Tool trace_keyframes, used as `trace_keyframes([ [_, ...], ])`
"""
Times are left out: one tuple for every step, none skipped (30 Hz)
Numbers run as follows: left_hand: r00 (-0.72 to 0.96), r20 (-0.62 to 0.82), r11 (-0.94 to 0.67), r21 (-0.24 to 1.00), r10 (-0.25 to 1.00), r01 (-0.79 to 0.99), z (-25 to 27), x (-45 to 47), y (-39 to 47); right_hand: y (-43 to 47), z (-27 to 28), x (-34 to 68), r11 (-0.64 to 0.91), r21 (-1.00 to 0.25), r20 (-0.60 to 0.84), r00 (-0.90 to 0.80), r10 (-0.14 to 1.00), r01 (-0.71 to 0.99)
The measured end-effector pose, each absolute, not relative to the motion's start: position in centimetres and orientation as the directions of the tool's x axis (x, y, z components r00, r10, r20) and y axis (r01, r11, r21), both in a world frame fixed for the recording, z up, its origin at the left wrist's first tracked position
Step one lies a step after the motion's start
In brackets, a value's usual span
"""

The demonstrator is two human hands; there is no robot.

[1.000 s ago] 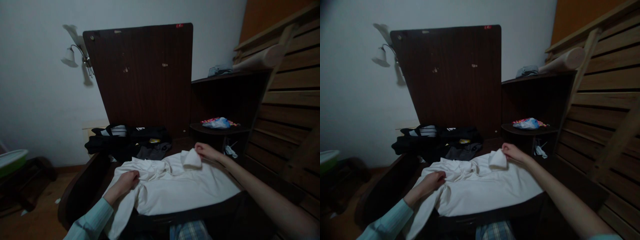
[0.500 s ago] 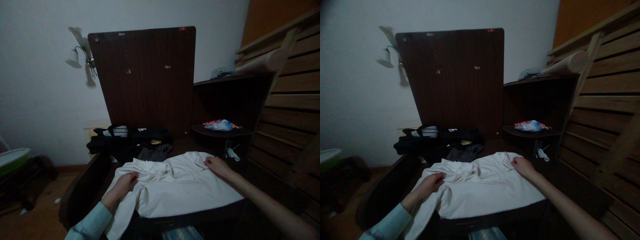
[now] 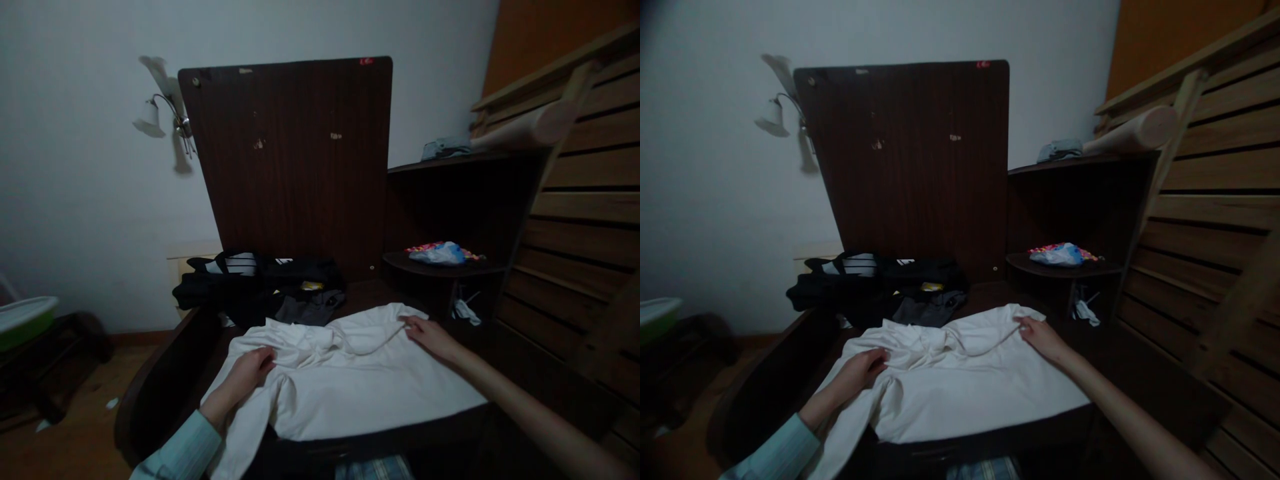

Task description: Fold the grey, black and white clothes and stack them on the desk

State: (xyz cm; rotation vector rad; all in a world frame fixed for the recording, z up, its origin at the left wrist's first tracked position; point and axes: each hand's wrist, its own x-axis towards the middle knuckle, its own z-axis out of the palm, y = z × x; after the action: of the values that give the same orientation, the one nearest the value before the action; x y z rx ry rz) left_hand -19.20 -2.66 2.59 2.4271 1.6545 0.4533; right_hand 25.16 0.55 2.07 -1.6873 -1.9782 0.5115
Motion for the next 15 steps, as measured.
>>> trace_keyframes([
  [0.342, 0.156, -0.375, 0.31, 0.927, 0.874, 2.6, -19.2, -2.7, 1.1, 2.2, 25.5, 0.143, -0.523, 0.16, -0.069, 0.985, 0.84],
  [0.344, 0.158, -0.377, 0.313, 0.926, 0.872, 2.5, -19.3, -2.7, 1.6, 2.3, 25.9, 0.125, -0.472, 0.179, -0.044, 0.983, 0.873],
  [0.345, 0.16, -0.379, 0.315, 0.925, 0.87, 2.5, -19.3, -2.7, 1.9, 2.3, 26.3, 0.118, -0.422, 0.182, -0.044, 0.982, 0.899],
  [0.344, 0.16, -0.378, 0.314, 0.925, 0.871, 2.4, -19.3, -2.6, 2.1, 2.2, 26.7, 0.125, -0.377, 0.175, -0.062, 0.983, 0.918],
  [0.343, 0.16, -0.377, 0.313, 0.925, 0.872, 2.3, -19.3, -2.6, 2.2, 2.1, 26.9, 0.148, -0.341, 0.167, -0.095, 0.981, 0.928],
  [0.342, 0.159, -0.376, 0.309, 0.926, 0.874, 2.3, -19.3, -2.6, 2.1, 2.0, 27.1, 0.182, -0.314, 0.164, -0.136, 0.977, 0.932],
  [0.341, 0.155, -0.373, 0.304, 0.927, 0.877, 2.2, -19.3, -2.5, 1.9, 2.0, 27.2, 0.217, -0.292, 0.163, -0.175, 0.971, 0.931],
  [0.339, 0.15, -0.37, 0.297, 0.929, 0.88, 2.3, -19.2, -2.5, 1.8, 1.9, 27.1, 0.244, -0.268, 0.163, -0.206, 0.965, 0.932],
  [0.34, 0.142, -0.367, 0.288, 0.93, 0.884, 2.4, -19.1, -2.5, 1.6, 2.0, 27.0, 0.262, -0.235, 0.16, -0.228, 0.96, 0.936],
  [0.344, 0.13, -0.367, 0.277, 0.93, 0.888, 2.6, -19.0, -2.5, 1.4, 2.1, 26.7, 0.279, -0.192, 0.158, -0.251, 0.955, 0.941],
  [0.354, 0.113, -0.372, 0.262, 0.928, 0.891, 2.9, -18.9, -2.5, 1.3, 2.3, 26.4, 0.298, -0.141, 0.151, -0.277, 0.949, 0.944],
  [0.368, 0.092, -0.38, 0.242, 0.925, 0.893, 3.3, -18.7, -2.4, 1.3, 2.7, 26.2, 0.312, -0.083, 0.137, -0.299, 0.944, 0.947],
  [0.384, 0.067, -0.389, 0.216, 0.921, 0.895, 3.8, -18.6, -2.4, 1.2, 3.1, 25.9, 0.324, -0.025, 0.117, -0.319, 0.94, 0.946],
  [0.397, 0.044, -0.398, 0.186, 0.917, 0.898, 4.4, -18.6, -2.4, 1.3, 3.5, 25.7, 0.337, 0.027, 0.094, -0.338, 0.937, 0.941],
  [0.405, 0.025, -0.404, 0.157, 0.914, 0.901, 4.9, -18.5, -2.4, 1.3, 3.9, 25.5, 0.35, 0.067, 0.071, -0.354, 0.932, 0.934],
])
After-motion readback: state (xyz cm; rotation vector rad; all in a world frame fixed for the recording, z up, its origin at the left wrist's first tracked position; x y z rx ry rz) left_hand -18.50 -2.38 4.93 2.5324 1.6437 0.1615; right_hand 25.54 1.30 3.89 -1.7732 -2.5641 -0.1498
